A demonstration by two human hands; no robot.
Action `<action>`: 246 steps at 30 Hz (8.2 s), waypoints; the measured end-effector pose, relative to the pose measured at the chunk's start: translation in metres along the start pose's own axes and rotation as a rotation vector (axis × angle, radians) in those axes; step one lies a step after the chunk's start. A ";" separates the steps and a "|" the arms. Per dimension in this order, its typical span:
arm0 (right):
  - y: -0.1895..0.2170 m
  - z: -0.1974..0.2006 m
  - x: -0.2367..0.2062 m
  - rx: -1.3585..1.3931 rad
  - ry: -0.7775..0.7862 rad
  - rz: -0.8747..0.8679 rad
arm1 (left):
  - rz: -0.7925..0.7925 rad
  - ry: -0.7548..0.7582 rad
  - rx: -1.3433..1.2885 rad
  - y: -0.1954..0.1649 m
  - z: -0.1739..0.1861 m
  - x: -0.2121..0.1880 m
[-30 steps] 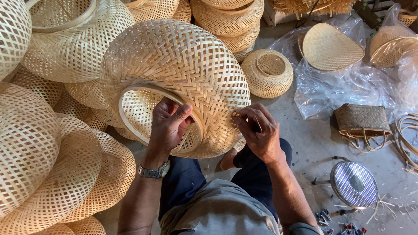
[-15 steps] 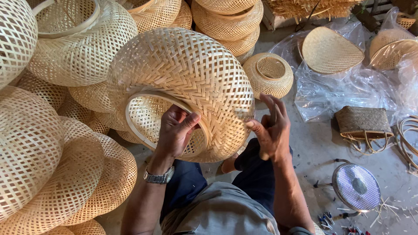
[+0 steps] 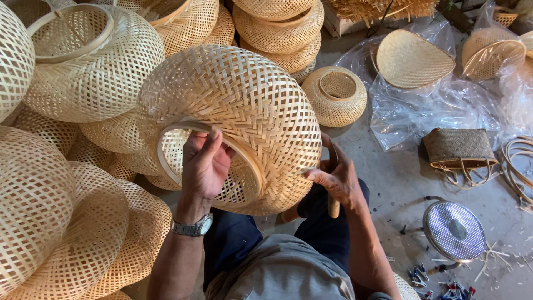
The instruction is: The person sits on the floor and uses a knife to trim and smooth the woven edges of a large basket. They rotate the basket to access different sections, scraping away loose fibers and refining the rim.
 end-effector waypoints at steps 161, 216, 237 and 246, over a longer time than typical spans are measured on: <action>0.061 -0.077 -0.052 -0.839 0.036 0.424 | -0.267 -0.171 0.549 -0.022 -0.024 -0.049; 0.051 -0.098 -0.039 -0.762 0.016 0.661 | -0.318 -0.195 0.558 -0.021 -0.033 -0.050; 0.035 -0.060 -0.036 -0.573 -0.002 0.426 | -0.317 -0.253 0.503 -0.023 -0.015 -0.049; 0.056 -0.098 -0.025 -0.465 0.050 0.598 | -0.271 -0.304 0.585 -0.023 -0.016 -0.053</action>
Point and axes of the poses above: each hand's wrist, its own x-axis towards the middle knuckle, its own z-axis out of the back of the hand, y = z × x, the point moved 9 cm from there along x, towards the middle knuckle, and after that the axes turned 8 degrees about x, right-handed, at the moved point
